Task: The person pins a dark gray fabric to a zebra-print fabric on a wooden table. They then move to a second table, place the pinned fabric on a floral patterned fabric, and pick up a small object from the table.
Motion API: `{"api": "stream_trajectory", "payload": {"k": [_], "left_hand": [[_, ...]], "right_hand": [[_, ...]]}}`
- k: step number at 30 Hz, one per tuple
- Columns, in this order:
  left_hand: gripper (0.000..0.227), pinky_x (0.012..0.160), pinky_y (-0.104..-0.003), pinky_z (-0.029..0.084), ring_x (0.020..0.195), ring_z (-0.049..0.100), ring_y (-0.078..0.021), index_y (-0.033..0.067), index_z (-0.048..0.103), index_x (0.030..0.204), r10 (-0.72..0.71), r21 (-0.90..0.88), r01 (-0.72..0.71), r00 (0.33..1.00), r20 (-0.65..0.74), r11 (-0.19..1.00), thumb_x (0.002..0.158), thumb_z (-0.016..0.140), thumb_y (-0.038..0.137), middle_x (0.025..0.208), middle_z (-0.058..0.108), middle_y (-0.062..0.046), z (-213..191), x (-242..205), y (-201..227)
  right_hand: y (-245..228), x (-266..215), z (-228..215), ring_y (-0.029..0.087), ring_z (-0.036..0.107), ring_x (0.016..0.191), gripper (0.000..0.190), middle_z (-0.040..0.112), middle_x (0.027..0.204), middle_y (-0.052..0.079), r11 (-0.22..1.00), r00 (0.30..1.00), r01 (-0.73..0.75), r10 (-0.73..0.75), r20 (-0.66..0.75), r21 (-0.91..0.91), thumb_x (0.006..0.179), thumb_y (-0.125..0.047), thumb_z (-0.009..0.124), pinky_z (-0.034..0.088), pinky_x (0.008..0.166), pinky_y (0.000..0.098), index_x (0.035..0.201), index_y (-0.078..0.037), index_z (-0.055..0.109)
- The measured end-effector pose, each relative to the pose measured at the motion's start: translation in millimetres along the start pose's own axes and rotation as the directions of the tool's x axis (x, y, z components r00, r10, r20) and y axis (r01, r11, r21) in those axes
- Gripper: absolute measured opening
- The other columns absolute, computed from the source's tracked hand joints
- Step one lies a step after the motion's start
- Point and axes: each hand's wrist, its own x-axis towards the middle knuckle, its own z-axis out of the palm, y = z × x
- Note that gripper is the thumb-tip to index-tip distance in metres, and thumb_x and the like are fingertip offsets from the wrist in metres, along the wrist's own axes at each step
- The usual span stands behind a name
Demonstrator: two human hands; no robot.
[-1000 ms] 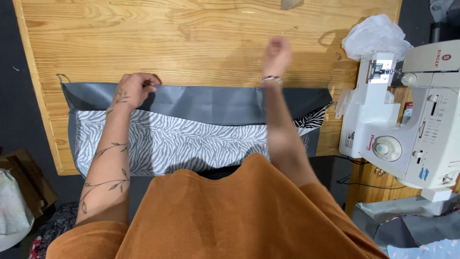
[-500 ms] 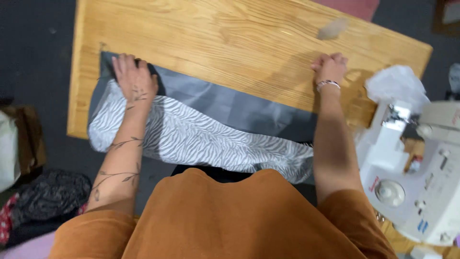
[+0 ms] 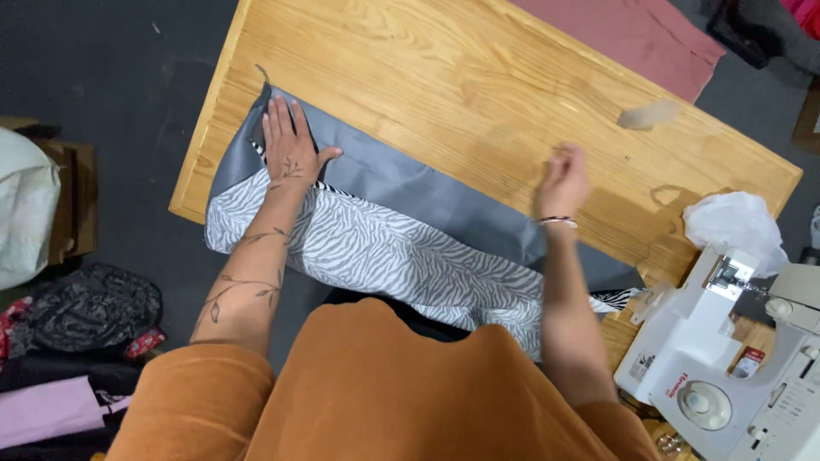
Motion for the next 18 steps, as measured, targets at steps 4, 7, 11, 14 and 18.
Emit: {"api": "stream_trajectory", "payload": {"k": [4, 7, 11, 14, 18], "left_hand": [[0.115, 0.125, -0.056, 0.018, 0.149, 0.020, -0.0479, -0.0119, 0.033, 0.152, 0.016, -0.057, -0.016, 1.000, -0.002, 0.998, 0.076, 0.077, 0.062, 0.158, 0.019, -0.036, -15, 9, -3], [0.115, 0.124, -0.053, 0.023, 0.149, 0.022, -0.0460, -0.0087, 0.033, 0.153, 0.019, -0.080, -0.016, 0.999, 0.032, 0.997, 0.077, 0.076, 0.066, 0.159, 0.019, -0.034, -20, 4, -5], [0.114, 0.121, -0.052, 0.030, 0.150, 0.022, -0.0423, -0.0062, 0.033, 0.155, 0.022, -0.088, -0.013, 0.995, 0.100, 0.996, 0.080, 0.073, 0.070, 0.161, 0.018, -0.031, -28, 7, -11], [0.094, 0.116, -0.048, 0.039, 0.145, 0.033, -0.0373, -0.0055, 0.042, 0.150, 0.012, -0.083, -0.005, 0.996, 0.086, 0.997, 0.088, 0.074, 0.058, 0.157, 0.030, -0.026, -25, 18, -26], [0.060, 0.108, -0.039, 0.046, 0.130, 0.052, -0.0274, 0.0027, 0.061, 0.137, 0.014, -0.111, -0.017, 1.000, -0.019, 0.994, 0.086, 0.084, 0.024, 0.142, 0.055, -0.011, 3, 36, -65]], "right_hand": [[-46, -36, 88, 0.018, 0.067, 0.078, 0.019, 0.071, 0.087, 0.008, 0.903, 0.984, -0.140, 0.081, 0.161, 0.405, 0.106, -0.034, 0.059, 0.053, 0.074, 0.0308, 0.110, -0.017, 0.065], [-73, -73, 137, 0.005, 0.068, 0.075, 0.015, 0.073, 0.084, 0.001, 0.668, 0.901, -0.404, 0.173, 0.397, 0.625, 0.096, -0.007, 0.071, 0.053, 0.077, 0.0184, 0.108, -0.012, 0.065], [-95, -95, 149, 0.006, 0.073, 0.075, 0.012, 0.077, 0.083, 0.004, 0.768, 0.851, -0.447, 0.207, 0.483, 0.459, 0.091, -0.014, 0.078, 0.057, 0.073, 0.0186, 0.100, -0.012, 0.070], [-103, -99, 141, 0.009, 0.073, 0.073, 0.012, 0.076, 0.079, 0.001, 0.879, 0.872, -0.371, 0.219, 0.438, 0.299, 0.088, -0.020, 0.083, 0.058, 0.069, 0.0225, 0.093, -0.015, 0.074], [-106, -103, 133, 0.015, 0.070, 0.070, 0.013, 0.068, 0.075, -0.004, 0.990, 0.935, -0.103, 0.064, 0.350, 0.093, 0.082, -0.026, 0.086, 0.058, 0.069, 0.0302, 0.088, -0.023, 0.075]]}}
